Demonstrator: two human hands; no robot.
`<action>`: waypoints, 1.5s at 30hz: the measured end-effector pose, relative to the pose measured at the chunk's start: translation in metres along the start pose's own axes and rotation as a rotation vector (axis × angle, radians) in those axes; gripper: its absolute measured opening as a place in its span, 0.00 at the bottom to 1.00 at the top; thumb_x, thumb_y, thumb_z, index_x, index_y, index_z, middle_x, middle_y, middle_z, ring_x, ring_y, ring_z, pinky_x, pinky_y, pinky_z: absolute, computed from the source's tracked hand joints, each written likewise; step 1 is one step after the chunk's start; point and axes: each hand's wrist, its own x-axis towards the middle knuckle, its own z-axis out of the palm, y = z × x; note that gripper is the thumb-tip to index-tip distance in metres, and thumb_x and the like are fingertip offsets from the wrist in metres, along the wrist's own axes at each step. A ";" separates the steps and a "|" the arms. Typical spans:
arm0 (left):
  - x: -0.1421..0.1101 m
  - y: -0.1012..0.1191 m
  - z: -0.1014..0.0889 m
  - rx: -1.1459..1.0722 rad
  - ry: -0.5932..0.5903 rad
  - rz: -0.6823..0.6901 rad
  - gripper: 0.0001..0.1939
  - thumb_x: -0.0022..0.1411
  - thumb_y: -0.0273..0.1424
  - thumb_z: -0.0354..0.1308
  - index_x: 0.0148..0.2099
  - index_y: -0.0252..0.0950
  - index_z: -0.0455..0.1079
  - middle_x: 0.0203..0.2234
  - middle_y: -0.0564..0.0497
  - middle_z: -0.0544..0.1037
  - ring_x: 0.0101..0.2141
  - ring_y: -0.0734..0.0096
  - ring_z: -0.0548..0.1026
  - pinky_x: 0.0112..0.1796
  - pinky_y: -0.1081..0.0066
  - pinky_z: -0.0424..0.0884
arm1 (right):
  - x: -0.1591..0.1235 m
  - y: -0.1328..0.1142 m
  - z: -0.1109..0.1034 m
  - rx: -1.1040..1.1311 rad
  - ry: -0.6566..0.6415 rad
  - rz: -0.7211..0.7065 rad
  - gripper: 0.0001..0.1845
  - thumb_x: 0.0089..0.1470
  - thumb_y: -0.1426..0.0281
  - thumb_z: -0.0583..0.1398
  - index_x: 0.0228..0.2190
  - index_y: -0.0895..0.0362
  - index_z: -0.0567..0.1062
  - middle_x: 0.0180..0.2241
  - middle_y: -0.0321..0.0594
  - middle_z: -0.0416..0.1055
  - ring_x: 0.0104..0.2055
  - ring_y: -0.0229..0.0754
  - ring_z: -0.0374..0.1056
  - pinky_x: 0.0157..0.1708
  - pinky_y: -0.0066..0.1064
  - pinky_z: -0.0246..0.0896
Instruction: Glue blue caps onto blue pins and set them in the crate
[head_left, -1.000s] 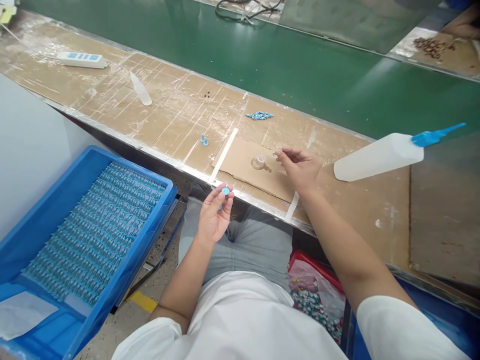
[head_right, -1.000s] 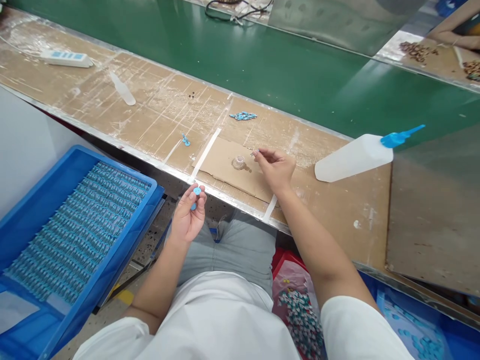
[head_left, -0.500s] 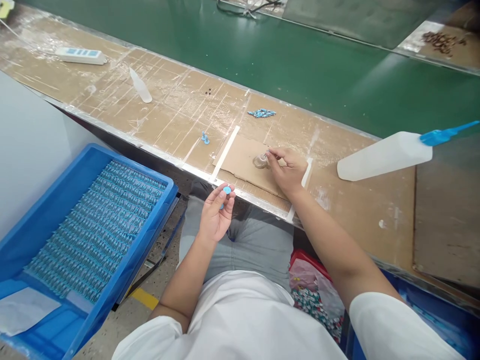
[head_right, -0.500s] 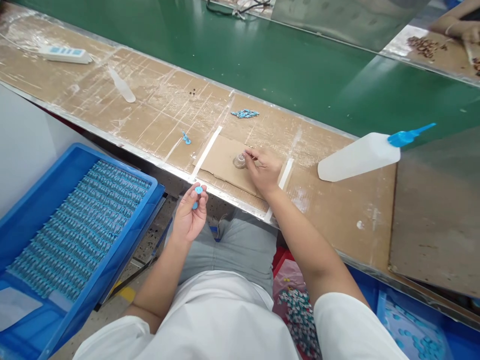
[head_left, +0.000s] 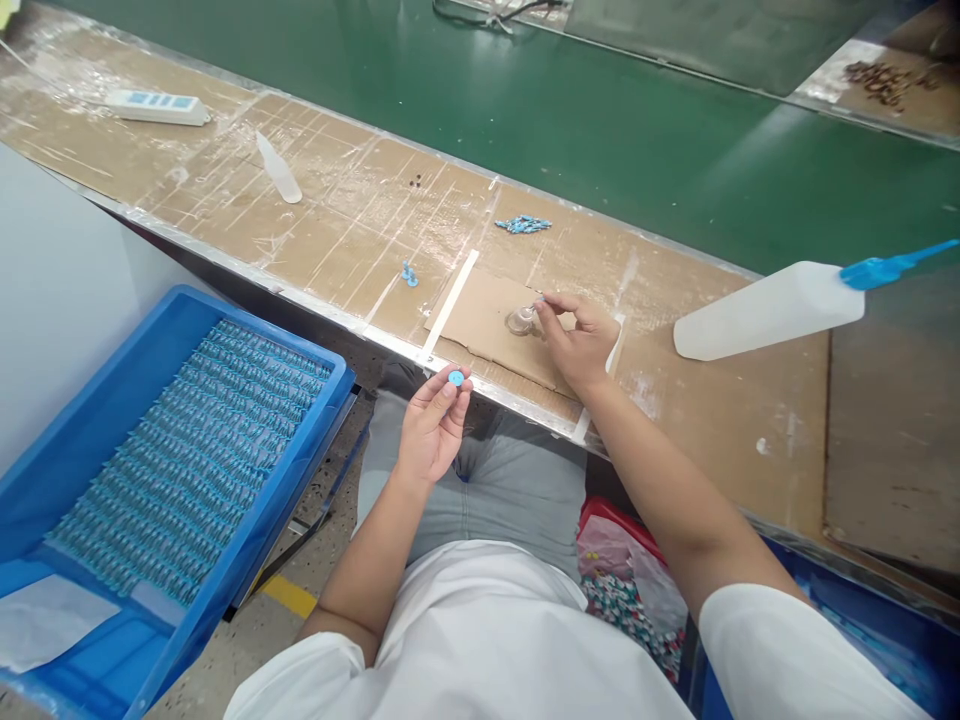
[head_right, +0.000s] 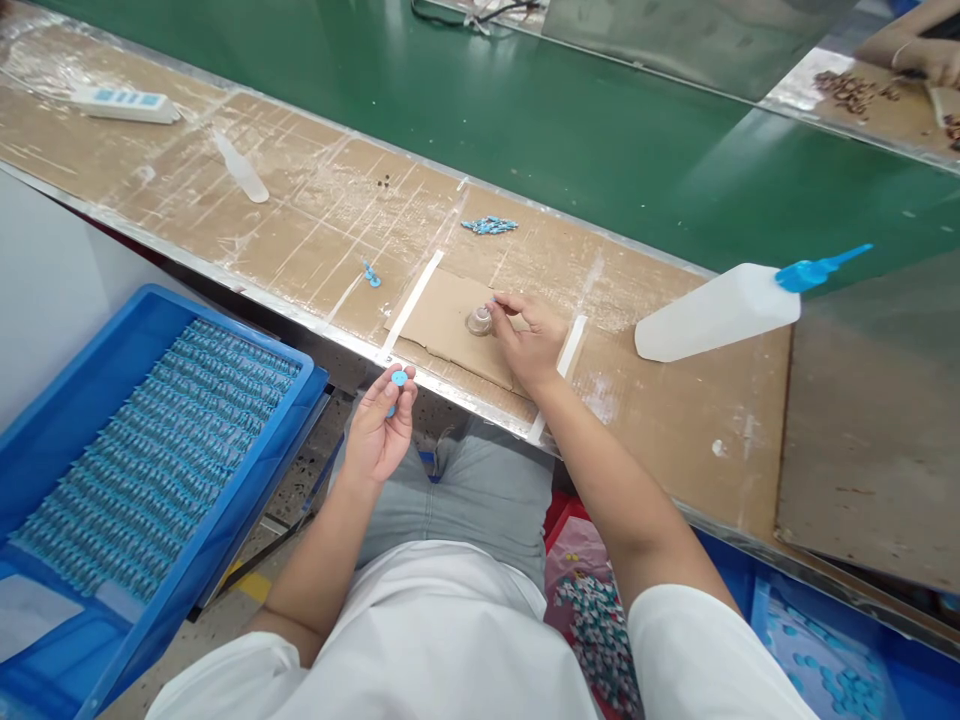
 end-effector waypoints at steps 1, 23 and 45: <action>0.000 0.000 0.001 0.004 0.005 0.001 0.10 0.56 0.21 0.64 0.42 0.33 0.78 0.40 0.47 0.81 0.37 0.78 0.80 0.41 0.83 0.75 | 0.000 -0.001 0.000 0.016 0.019 0.009 0.14 0.55 0.57 0.63 0.39 0.52 0.80 0.36 0.41 0.79 0.38 0.46 0.75 0.45 0.44 0.71; -0.008 -0.013 0.035 0.030 -0.094 -0.001 0.10 0.55 0.31 0.67 0.40 0.33 0.78 0.34 0.49 0.82 0.31 0.79 0.80 0.34 0.83 0.75 | -0.046 -0.121 -0.020 0.639 0.086 0.298 0.09 0.46 0.69 0.71 0.33 0.52 0.81 0.33 0.35 0.81 0.35 0.42 0.78 0.39 0.35 0.77; -0.021 -0.012 0.035 0.045 -0.116 0.083 0.14 0.51 0.34 0.70 0.40 0.33 0.79 0.35 0.49 0.83 0.31 0.79 0.80 0.33 0.83 0.76 | -0.069 -0.141 -0.011 0.604 0.093 0.271 0.09 0.46 0.70 0.71 0.33 0.55 0.80 0.31 0.37 0.81 0.31 0.42 0.79 0.32 0.32 0.79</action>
